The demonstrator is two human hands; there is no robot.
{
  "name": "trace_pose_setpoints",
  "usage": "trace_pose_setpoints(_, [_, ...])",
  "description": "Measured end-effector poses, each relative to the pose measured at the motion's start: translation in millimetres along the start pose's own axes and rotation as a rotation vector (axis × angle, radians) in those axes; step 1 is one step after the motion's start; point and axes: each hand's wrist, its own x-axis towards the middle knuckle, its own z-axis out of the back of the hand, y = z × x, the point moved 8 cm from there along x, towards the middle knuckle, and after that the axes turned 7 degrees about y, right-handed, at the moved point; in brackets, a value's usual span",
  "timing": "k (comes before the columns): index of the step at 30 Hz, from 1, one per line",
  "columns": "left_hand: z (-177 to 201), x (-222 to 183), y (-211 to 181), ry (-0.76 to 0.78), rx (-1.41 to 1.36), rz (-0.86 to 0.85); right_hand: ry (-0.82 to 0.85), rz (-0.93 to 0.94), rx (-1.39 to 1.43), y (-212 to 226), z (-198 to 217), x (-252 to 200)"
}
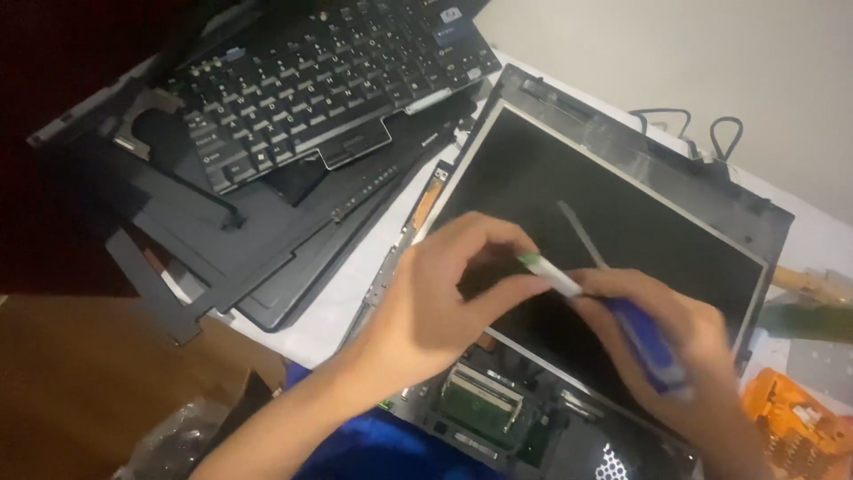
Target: Disassembling a laptop screen and removing internal components using a screwdriver
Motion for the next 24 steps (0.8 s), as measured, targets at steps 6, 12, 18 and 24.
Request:
trace_pose_setpoints(6, [19.6, -8.4, 13.7, -0.131, 0.864, -0.203, -0.151, -0.326, -0.308, -59.5, 21.3, -20.4])
trace_pose_setpoints(12, [15.5, -16.8, 9.6, -0.098, 0.846, -0.219, -0.275, -0.613, -0.171, -101.7, 17.6, -49.2])
trace_pose_setpoints(18, [26.8, -9.4, 37.0, -0.07, 0.742, 0.15, -0.136, -0.654, -0.16, -87.8, 4.3, -34.3])
trace_pose_setpoints(24, [18.7, -11.5, 23.2, -0.116, 0.728, -0.098, -0.277, -0.234, -0.209, -53.3, 17.2, -26.5])
